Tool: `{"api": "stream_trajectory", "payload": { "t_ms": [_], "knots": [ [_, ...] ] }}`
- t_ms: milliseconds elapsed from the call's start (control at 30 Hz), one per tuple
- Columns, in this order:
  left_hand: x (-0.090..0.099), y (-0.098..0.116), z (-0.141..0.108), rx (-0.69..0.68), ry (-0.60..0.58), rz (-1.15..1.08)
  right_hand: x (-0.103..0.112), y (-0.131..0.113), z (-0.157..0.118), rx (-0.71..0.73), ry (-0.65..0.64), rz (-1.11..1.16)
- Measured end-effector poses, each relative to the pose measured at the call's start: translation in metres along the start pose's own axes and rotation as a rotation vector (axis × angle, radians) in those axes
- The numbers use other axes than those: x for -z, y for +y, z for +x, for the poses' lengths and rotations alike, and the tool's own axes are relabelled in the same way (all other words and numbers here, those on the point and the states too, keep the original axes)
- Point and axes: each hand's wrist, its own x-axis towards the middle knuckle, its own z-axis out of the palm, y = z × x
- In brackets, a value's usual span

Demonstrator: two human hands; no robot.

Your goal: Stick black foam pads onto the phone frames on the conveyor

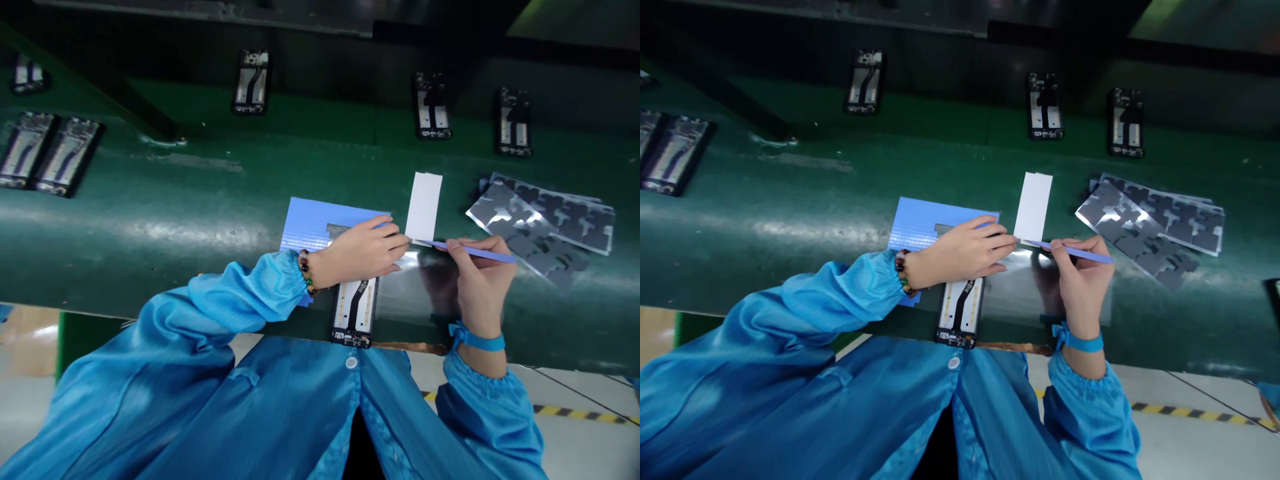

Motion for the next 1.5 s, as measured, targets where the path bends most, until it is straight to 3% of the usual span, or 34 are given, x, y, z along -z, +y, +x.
{"api": "stream_trajectory", "payload": {
  "t_ms": [400,967,1500],
  "knots": [
    [0.000,-0.003,0.004,-0.034,-0.014,0.031,-0.003,-0.008,-0.001,-0.038,-0.017,0.003],
    [-0.001,-0.011,0.007,-0.042,-0.046,-0.131,0.001,-0.005,0.000,-0.038,-0.008,0.014],
    [-0.004,-0.020,0.004,-0.047,0.034,-0.090,0.002,0.002,0.002,0.004,-0.033,-0.056]
  ]
}}
